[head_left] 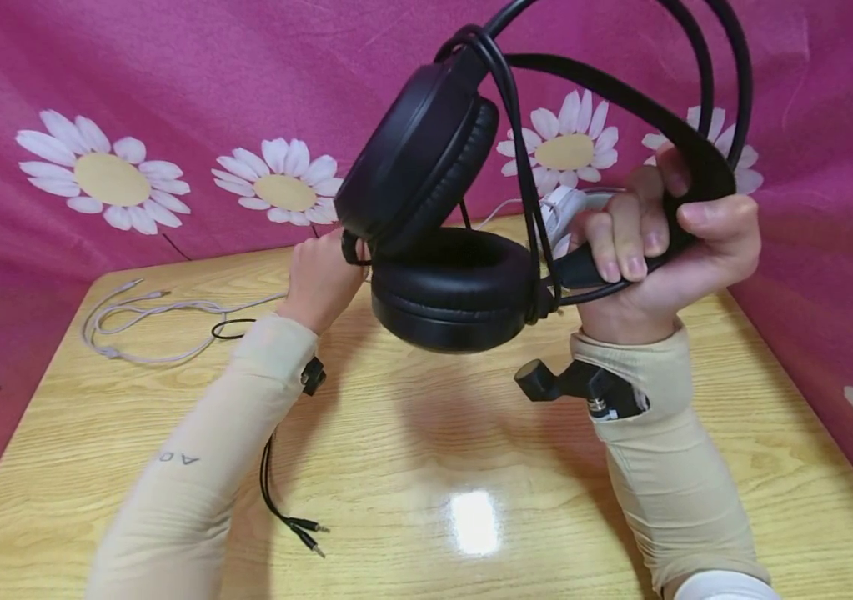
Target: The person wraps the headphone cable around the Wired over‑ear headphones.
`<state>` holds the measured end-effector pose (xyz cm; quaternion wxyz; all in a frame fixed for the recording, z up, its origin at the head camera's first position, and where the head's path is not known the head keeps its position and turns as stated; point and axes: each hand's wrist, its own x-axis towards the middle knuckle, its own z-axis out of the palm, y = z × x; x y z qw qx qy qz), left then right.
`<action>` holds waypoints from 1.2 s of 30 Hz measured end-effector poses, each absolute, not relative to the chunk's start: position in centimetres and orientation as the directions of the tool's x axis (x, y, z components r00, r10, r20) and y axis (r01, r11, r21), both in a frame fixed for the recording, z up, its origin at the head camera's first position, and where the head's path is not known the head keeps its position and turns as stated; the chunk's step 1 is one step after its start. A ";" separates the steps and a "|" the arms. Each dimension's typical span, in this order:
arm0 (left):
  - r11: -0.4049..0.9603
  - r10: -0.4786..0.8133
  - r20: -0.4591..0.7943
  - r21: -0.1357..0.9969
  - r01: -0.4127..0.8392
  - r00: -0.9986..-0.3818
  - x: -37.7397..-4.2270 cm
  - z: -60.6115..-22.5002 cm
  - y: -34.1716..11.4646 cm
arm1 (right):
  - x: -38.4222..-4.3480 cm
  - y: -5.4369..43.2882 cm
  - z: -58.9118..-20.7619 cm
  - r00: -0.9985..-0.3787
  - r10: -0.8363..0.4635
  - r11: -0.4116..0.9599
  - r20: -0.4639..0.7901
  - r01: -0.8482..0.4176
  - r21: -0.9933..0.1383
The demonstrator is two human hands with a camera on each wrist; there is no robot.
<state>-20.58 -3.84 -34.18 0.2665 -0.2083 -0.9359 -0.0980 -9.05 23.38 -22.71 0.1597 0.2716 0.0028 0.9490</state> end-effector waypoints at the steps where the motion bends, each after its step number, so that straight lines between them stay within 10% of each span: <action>1: 0.890 0.350 0.561 0.052 0.454 -0.750 -20.4 -34.2 -3.6 | -9.1 23.4 -22.7 -0.802 0.311 -0.947 0.510 -0.307 0.094; 7: 0.879 0.383 0.624 -0.019 0.477 -0.681 -19.8 -34.4 -2.4 | -9.1 23.9 -22.4 -0.809 0.348 -0.934 0.473 -0.344 0.098; 17: 0.893 0.391 0.484 0.006 0.450 -0.783 -19.3 -34.8 -1.0 | -9.1 24.0 -22.3 -0.828 0.344 -0.936 0.444 -0.341 0.091; 36: 0.845 0.450 0.493 0.035 0.533 -0.745 -17.4 -36.3 0.1 | -9.6 23.6 -22.2 -0.812 0.404 -0.911 0.421 -0.400 0.102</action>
